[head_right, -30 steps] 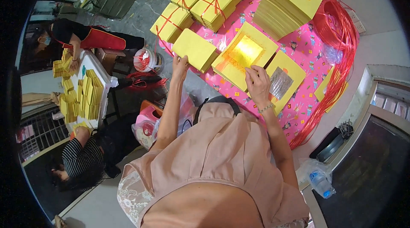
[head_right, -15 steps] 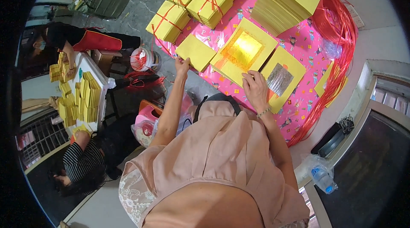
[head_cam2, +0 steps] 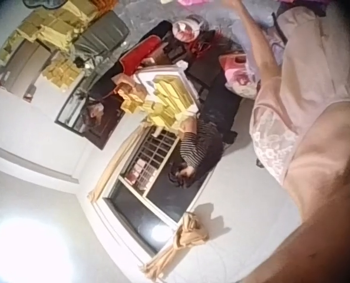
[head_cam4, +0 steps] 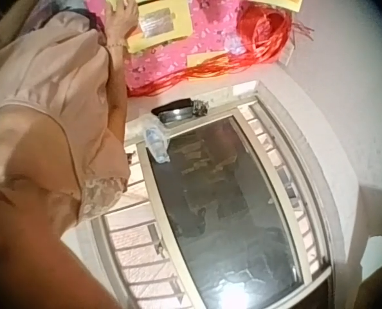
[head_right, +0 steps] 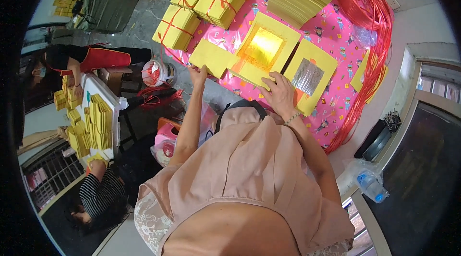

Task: The recorder is stacking bundles of yellow joss paper and tying them with red bands.

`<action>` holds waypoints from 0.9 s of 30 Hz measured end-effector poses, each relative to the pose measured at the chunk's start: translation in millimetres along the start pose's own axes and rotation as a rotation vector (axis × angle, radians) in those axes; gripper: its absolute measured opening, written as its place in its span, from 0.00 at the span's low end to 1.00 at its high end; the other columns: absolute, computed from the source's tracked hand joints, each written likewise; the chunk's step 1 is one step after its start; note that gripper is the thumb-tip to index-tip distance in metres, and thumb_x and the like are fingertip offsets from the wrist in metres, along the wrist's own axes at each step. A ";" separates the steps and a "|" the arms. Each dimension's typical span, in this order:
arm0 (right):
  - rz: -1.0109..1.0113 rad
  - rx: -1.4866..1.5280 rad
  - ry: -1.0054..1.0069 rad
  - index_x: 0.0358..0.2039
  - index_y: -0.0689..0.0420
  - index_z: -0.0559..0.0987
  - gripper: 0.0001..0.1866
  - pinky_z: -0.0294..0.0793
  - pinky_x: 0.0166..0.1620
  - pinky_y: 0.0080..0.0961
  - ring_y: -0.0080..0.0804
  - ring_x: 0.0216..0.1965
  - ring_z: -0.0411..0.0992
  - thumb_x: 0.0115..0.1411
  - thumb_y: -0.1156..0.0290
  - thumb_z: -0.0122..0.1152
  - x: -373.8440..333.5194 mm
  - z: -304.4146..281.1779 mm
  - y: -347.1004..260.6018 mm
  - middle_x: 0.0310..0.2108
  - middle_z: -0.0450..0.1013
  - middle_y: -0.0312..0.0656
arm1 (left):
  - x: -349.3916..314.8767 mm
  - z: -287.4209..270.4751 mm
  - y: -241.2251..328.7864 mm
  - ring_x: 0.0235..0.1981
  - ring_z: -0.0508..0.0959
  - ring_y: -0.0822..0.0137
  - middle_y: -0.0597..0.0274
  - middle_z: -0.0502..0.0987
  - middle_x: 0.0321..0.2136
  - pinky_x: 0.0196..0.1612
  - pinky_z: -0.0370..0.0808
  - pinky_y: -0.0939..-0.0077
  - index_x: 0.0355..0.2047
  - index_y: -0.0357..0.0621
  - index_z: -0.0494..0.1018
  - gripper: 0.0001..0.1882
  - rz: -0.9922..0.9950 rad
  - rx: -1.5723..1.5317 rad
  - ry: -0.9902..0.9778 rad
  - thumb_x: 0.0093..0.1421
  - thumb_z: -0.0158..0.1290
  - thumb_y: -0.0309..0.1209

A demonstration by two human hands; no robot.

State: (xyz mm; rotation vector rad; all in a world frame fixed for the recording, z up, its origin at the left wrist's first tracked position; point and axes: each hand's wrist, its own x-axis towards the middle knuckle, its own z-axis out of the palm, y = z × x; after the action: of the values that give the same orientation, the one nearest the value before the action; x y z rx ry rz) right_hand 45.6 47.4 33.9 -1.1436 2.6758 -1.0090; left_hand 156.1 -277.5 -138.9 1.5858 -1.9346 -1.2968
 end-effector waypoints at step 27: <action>0.417 0.480 0.103 0.26 0.60 0.83 0.09 0.72 0.35 0.30 0.37 0.30 0.76 0.53 0.67 0.65 13.5 5.7 14.1 0.27 0.78 0.44 | -85.0 -7.9 162.0 0.49 0.74 0.55 0.53 0.71 0.48 0.48 0.75 0.67 0.47 0.45 0.75 0.23 0.876 0.083 -0.788 0.48 0.64 0.29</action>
State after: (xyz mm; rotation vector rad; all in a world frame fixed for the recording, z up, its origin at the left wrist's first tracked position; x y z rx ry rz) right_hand 28.8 42.5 23.7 -0.4340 2.3809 -1.5260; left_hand 91.7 -209.4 18.4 0.0589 -2.6517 -1.4960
